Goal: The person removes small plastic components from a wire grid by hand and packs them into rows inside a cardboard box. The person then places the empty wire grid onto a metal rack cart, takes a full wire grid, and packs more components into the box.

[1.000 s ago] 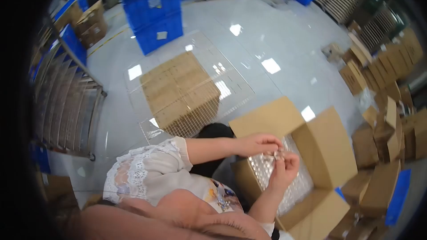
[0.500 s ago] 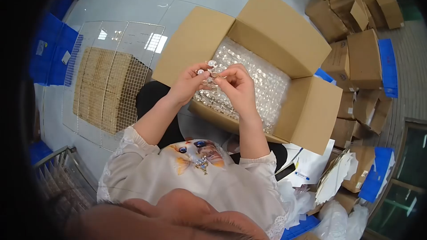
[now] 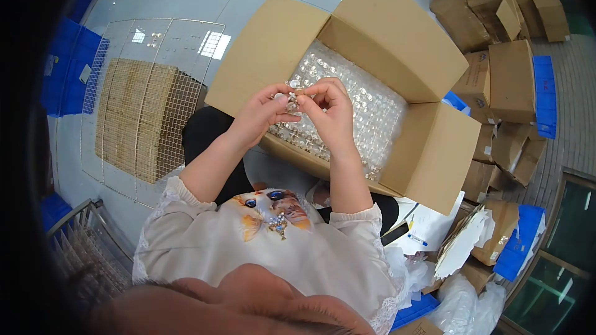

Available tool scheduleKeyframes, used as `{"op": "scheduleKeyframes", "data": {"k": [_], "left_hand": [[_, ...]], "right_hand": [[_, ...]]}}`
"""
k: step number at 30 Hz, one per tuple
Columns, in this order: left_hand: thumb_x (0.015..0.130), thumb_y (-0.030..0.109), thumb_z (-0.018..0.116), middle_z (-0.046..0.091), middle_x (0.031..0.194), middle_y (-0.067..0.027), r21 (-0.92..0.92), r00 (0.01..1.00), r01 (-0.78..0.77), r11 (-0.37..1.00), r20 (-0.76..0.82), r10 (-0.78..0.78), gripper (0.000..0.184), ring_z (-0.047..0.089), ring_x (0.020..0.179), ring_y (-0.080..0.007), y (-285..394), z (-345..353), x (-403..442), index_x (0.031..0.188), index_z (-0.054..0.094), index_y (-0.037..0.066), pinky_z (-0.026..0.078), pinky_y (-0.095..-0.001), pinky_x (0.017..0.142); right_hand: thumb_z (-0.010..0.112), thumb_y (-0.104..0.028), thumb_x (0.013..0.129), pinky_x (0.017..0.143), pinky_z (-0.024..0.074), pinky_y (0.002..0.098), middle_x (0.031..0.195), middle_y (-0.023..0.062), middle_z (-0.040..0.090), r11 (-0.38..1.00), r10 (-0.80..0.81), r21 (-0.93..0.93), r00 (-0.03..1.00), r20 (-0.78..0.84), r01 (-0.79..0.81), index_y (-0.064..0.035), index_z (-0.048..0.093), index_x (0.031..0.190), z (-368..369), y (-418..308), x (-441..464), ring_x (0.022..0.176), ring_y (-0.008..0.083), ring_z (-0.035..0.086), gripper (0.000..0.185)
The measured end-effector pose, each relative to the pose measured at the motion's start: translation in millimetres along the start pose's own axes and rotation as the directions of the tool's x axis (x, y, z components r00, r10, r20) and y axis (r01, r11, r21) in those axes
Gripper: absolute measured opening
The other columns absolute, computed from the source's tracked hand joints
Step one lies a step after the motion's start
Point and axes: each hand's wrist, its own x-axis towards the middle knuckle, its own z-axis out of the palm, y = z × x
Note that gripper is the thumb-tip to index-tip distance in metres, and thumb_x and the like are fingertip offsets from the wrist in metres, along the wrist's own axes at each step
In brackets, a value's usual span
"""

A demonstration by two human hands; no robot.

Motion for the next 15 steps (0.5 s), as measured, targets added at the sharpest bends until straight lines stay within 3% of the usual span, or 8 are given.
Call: {"op": "scheduleKeyframes", "data": {"k": [2, 8, 12, 15], "left_hand": [[0.093, 0.002, 0.053, 0.059, 0.107, -0.0132, 0.169, 0.999, -0.029, 0.985, -0.023, 0.033, 0.027, 0.062, 0.092, -0.0196, -2, 2, -1, 0.119, 0.051, 0.000, 0.055, -0.0323, 0.082], [0.090, -0.001, 0.055, 0.060, 0.108, -0.0117, 0.275, 0.995, -0.095, 0.957, 0.012, 0.096, 0.028, 0.062, 0.096, -0.0164, -12, -3, 1, 0.117, 0.052, 0.002, 0.053, -0.0260, 0.081], [0.090, -0.001, 0.053, 0.060, 0.109, -0.0121, 0.331, 0.990, -0.141, 0.933, 0.044, 0.134, 0.032, 0.062, 0.093, -0.0158, -17, -6, 3, 0.122, 0.049, 0.001, 0.051, -0.0248, 0.081], [0.090, -0.001, 0.052, 0.059, 0.111, -0.0125, 0.318, 0.982, -0.188, 0.929, 0.038, 0.186, 0.037, 0.062, 0.092, -0.0161, -16, 2, 3, 0.126, 0.045, 0.001, 0.051, -0.0246, 0.080]], "right_hand": [[0.071, 0.000, 0.076, 0.057, 0.0357, 0.0177, 0.093, 0.0023, 0.050, 1.000, 0.009, 0.018, 1.000, 0.017, -0.010, -0.0037, 0.065, 0.083, -2, -2, 0, 0.064, 0.0062, 0.044, 0.010], [0.070, -0.001, 0.077, 0.056, 0.0364, 0.0177, 0.083, 0.0012, 0.053, 0.998, 0.003, -0.069, 0.998, 0.064, 0.001, -0.0039, 0.064, 0.084, -9, -10, 1, 0.062, 0.0060, 0.045, 0.009], [0.065, 0.005, 0.082, 0.064, 0.0469, 0.0197, 0.090, 0.0067, 0.062, 0.981, 0.181, -0.079, 0.982, 0.062, -0.176, 0.0003, 0.062, 0.093, -11, -12, 1, 0.070, 0.0096, 0.056, 0.013], [0.065, 0.004, 0.082, 0.064, 0.0457, 0.0190, 0.087, 0.0062, 0.063, 0.986, 0.169, -0.022, 0.982, 0.082, -0.168, 0.0000, 0.062, 0.096, -10, -8, 2, 0.070, 0.0091, 0.056, 0.015]]}}
